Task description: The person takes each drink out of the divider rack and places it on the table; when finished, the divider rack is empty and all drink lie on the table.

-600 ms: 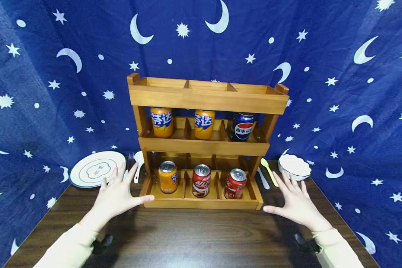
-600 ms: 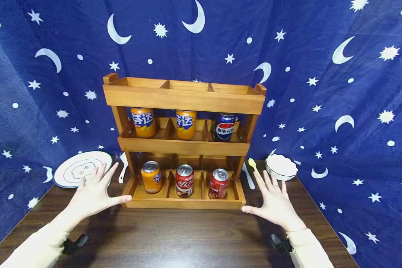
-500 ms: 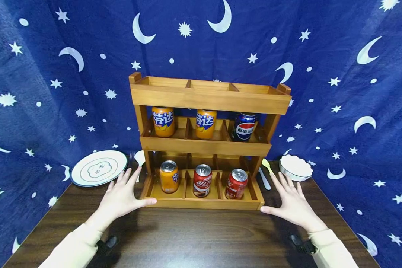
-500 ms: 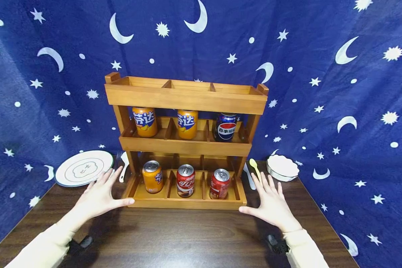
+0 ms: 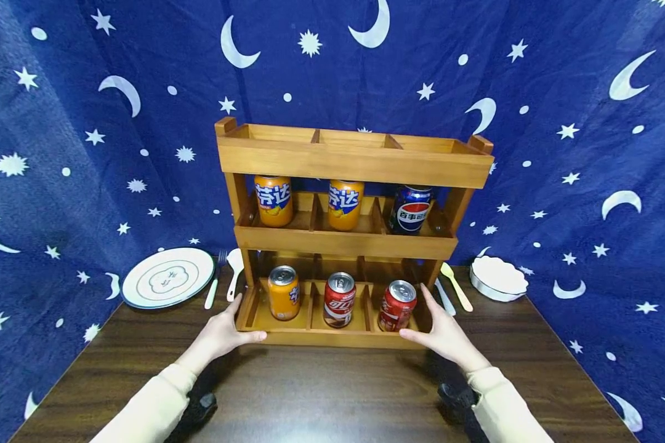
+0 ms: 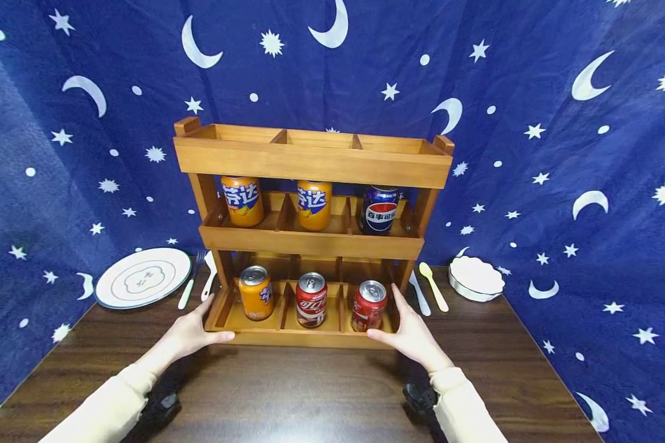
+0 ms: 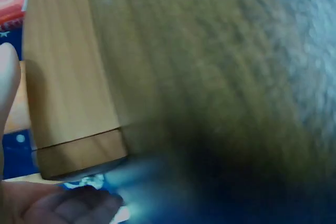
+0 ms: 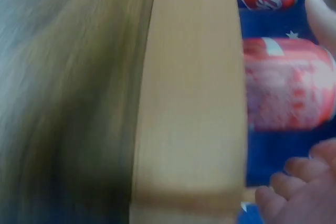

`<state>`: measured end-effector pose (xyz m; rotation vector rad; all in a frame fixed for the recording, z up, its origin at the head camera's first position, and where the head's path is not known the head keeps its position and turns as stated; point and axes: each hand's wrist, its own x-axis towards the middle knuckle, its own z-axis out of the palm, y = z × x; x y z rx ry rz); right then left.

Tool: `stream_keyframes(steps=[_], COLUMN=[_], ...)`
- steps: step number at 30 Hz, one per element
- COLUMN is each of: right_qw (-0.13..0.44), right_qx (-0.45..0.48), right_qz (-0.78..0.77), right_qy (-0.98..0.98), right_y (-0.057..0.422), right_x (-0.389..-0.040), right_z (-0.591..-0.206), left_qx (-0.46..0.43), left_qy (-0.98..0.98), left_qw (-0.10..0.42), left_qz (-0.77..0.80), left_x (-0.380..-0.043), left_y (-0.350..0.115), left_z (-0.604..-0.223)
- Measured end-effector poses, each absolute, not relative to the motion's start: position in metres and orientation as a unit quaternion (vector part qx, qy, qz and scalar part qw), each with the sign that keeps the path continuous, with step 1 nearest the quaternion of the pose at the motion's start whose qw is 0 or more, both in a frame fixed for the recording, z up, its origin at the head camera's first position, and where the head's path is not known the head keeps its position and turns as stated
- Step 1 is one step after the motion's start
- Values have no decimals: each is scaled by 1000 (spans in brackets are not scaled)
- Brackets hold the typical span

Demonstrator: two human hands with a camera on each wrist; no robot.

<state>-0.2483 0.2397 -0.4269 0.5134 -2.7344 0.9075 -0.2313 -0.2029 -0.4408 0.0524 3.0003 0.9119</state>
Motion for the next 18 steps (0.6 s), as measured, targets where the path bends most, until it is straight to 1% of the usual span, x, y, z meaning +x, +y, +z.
stream_keyframes(steps=[5, 13, 18], right_qw=[93, 107, 112], right_qx=[164, 96, 74], right_qz=[358, 413, 445], right_qy=[-914, -899, -885], right_y=[226, 217, 216], right_x=[-261, -272, -273], right_z=[-434, -439, -444], left_qx=[11, 17, 4], left_qy=[945, 926, 920], left_qw=[7, 15, 18], left_qz=[326, 376, 392], left_x=[-236, -240, -240], left_y=[-204, -204, -205], left_z=[-449, -450, -452])
